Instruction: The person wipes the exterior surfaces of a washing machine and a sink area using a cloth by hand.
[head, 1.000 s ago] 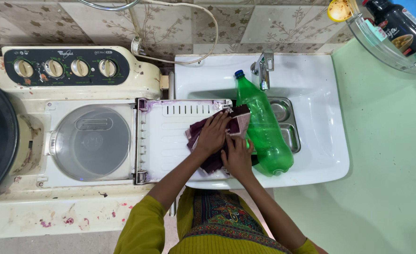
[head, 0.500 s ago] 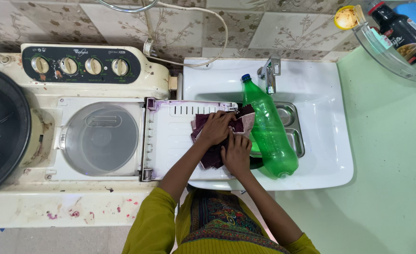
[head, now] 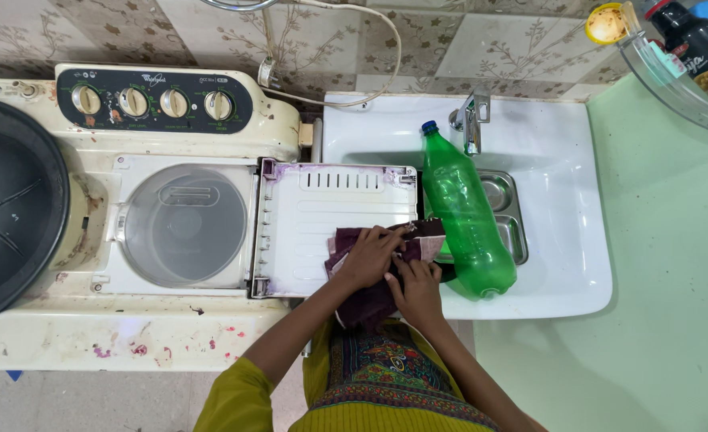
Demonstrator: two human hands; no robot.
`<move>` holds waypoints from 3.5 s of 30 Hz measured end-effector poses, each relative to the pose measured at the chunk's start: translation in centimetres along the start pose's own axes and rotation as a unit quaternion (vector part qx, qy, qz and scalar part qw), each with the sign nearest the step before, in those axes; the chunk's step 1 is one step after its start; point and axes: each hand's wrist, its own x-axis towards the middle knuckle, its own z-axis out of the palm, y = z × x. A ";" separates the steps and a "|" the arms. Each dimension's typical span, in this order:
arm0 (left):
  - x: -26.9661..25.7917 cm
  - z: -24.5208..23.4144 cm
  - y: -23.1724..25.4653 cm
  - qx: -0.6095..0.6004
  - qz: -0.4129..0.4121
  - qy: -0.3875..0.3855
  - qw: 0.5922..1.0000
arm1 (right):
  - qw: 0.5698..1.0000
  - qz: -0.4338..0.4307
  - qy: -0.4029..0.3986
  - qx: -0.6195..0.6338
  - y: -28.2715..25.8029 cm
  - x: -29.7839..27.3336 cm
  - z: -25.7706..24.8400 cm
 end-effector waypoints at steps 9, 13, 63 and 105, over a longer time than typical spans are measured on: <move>4.1 2.9 -3.6 0.105 0.002 0.050 0.993 | 0.990 -0.046 0.089 -0.097 4.8 7.1 2.5; 8.2 3.3 -6.0 0.125 -0.005 0.029 0.992 | 0.997 -0.007 0.040 -0.064 8.0 10.4 4.5; 4.3 3.0 -2.4 0.215 -0.029 -0.004 0.976 | 0.997 -0.035 0.045 -0.058 4.8 6.9 1.7; 3.9 2.6 -3.0 0.106 -0.060 0.051 0.991 | 0.994 -0.045 -0.096 -0.028 6.8 7.3 1.8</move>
